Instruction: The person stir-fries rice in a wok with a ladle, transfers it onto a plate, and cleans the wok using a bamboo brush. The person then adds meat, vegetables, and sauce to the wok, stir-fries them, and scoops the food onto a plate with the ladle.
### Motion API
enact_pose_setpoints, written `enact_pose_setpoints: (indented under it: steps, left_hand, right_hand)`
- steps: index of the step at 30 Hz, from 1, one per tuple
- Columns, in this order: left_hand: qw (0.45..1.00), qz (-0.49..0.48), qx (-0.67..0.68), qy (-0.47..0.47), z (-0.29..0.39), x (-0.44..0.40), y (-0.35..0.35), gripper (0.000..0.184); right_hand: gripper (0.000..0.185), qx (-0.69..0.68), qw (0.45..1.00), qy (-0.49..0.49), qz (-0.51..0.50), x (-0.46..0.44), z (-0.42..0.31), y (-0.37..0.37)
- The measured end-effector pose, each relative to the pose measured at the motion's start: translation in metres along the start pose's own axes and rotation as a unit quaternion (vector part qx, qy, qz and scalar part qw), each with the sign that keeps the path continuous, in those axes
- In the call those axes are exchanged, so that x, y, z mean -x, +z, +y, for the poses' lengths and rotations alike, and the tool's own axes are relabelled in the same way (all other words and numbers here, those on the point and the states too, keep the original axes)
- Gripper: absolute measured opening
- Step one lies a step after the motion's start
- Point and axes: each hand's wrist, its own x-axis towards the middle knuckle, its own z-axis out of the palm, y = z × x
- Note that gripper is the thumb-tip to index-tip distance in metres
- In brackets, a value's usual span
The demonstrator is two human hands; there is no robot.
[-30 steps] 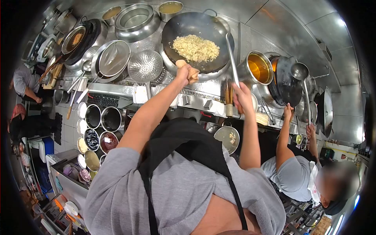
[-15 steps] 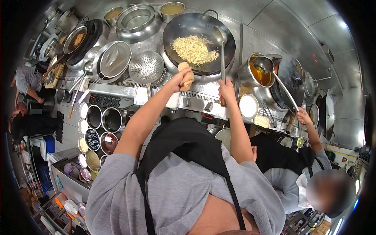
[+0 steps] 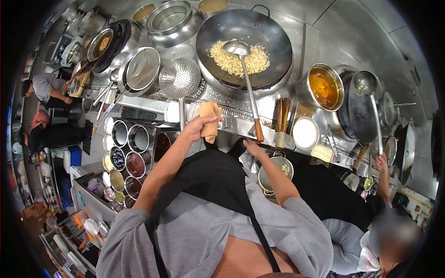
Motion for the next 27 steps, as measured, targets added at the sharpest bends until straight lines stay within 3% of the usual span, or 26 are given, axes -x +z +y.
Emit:
enact_pose_setpoints:
  steps: [1,2,4,7,9,10,11,13,14,15,16,18,20,21,24,27]
  left_hand:
    - [1.000,0.006,-0.022,0.008,0.001,0.005,0.008,0.051]
    - [0.999,0.011,-0.045,0.014,0.003,0.009,0.015,0.051]
    - [0.995,0.042,-0.093,0.013,0.003,0.016,0.018,0.054]
    - [0.984,0.066,-0.160,0.034,0.007,0.024,0.020,0.055]
    - [0.976,0.072,-0.200,0.051,0.010,0.028,0.021,0.053]
    - [0.985,0.069,-0.150,0.050,0.011,0.029,0.021,0.052]
    - [0.992,0.064,-0.100,0.053,0.015,0.029,0.019,0.052]
    - [0.996,0.042,-0.048,0.068,0.020,0.021,0.014,0.054]
    - [0.994,0.043,-0.066,0.078,0.021,0.020,0.017,0.057]
    - [0.992,0.044,-0.084,0.087,0.024,0.020,0.024,0.060]
    - [0.989,0.044,-0.101,0.095,0.026,0.018,0.029,0.063]
    - [0.990,0.027,-0.083,0.108,0.023,0.011,0.033,0.072]
    - [0.994,0.001,-0.031,0.107,0.040,0.022,0.056,0.075]
    - [0.990,-0.028,0.049,0.126,0.037,0.012,0.046,0.065]
    - [0.974,-0.123,0.169,0.083,0.060,0.004,0.035,0.052]
    - [0.980,-0.116,0.088,0.136,0.075,0.015,0.055,0.046]
  right_hand:
    - [0.065,0.188,0.978,0.083,0.030,0.022,-0.021,-0.005]
    - [0.063,0.220,0.967,0.122,-0.033,0.021,-0.009,-0.003]
    - [0.068,0.356,0.926,0.117,0.050,0.031,0.018,0.021]
    - [0.078,0.360,0.922,0.142,0.009,0.034,0.021,0.022]
    - [0.070,0.302,0.937,0.173,-0.031,0.034,0.007,0.006]
    - [0.067,0.273,0.942,0.188,-0.049,0.030,0.003,0.000]
    - [0.051,0.264,0.947,0.153,-0.106,0.010,0.016,0.005]
    - [0.048,0.136,0.987,-0.046,-0.068,0.009,-0.028,-0.006]
    - [0.055,-0.076,0.981,-0.070,-0.166,0.019,-0.086,-0.034]
    - [0.053,-0.300,0.947,-0.074,-0.090,0.049,-0.153,-0.050]
    - [0.051,-0.507,0.859,-0.075,-0.006,0.074,-0.211,-0.061]
    - [0.047,-0.364,0.907,-0.192,0.092,0.078,-0.265,-0.082]
    - [0.043,-0.176,0.937,-0.235,0.187,0.084,-0.290,-0.107]
    - [0.041,-0.082,0.935,-0.255,0.232,0.089,-0.304,-0.116]
    - [0.034,-0.385,0.876,-0.215,0.194,0.134,-0.348,-0.156]
    - [0.036,-0.502,0.798,-0.273,0.189,0.137,-0.346,-0.170]
